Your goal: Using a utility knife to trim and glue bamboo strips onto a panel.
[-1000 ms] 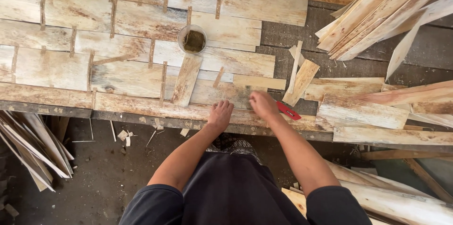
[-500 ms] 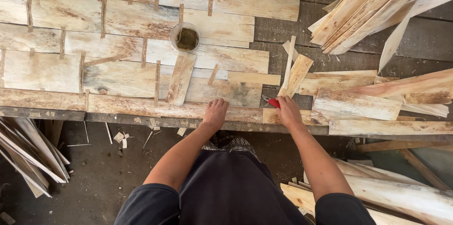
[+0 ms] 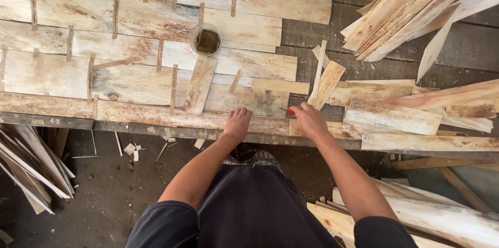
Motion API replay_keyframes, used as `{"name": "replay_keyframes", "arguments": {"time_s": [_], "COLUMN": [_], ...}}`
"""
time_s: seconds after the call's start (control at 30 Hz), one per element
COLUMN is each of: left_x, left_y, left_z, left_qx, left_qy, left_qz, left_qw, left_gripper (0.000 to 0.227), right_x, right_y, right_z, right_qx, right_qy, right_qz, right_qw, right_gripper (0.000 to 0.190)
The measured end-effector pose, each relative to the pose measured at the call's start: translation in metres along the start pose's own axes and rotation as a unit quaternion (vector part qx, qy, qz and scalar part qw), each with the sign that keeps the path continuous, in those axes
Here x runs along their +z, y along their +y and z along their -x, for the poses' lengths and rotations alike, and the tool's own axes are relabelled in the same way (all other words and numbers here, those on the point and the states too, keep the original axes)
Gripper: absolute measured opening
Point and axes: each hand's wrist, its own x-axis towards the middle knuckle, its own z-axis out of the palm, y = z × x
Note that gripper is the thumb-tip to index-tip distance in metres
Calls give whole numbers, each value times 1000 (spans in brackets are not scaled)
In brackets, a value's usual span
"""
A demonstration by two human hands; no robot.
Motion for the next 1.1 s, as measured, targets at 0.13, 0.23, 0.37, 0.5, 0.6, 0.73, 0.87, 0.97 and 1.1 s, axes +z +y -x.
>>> {"name": "replay_keyframes", "arguments": {"time_s": [0.13,0.23,0.37,0.5,0.6,0.73,0.87,0.97,1.1], "left_x": [-7,-8,-10,-9,-10,-12,-12,-11,-13], "left_y": [2,2,3,4,3,4,4,4,6], "left_z": [-1,1,-1,-2,-2,0,-1,-1,-3], "left_qx": [-2,-3,-8,-9,-9,-10,-12,-12,-14], "left_qy": [-10,-14,-35,-39,-39,-44,-48,-51,-64], "left_qz": [0,5,-6,-3,0,1,4,5,-2], "left_qw": [1000,1000,999,999,999,999,999,999,998], "left_gripper": [46,45,46,45,45,45,45,45,47], "right_x": [27,49,59,51,50,49,49,58,55], "right_y": [-12,-12,-10,-18,-22,-24,-24,-18,-15], "right_z": [-13,-21,-28,-27,-28,-27,-26,-24,-20], "right_qx": [-85,-134,-155,-138,-140,-134,-136,-145,-172], "right_qy": [12,51,39,-2,-1,-16,-11,10,139], "right_qz": [-44,8,35,53,68,84,87,105,90], "right_qw": [995,990,987,989,988,987,987,984,971], "right_gripper": [29,34,40,40,41,42,48,48,42]}}
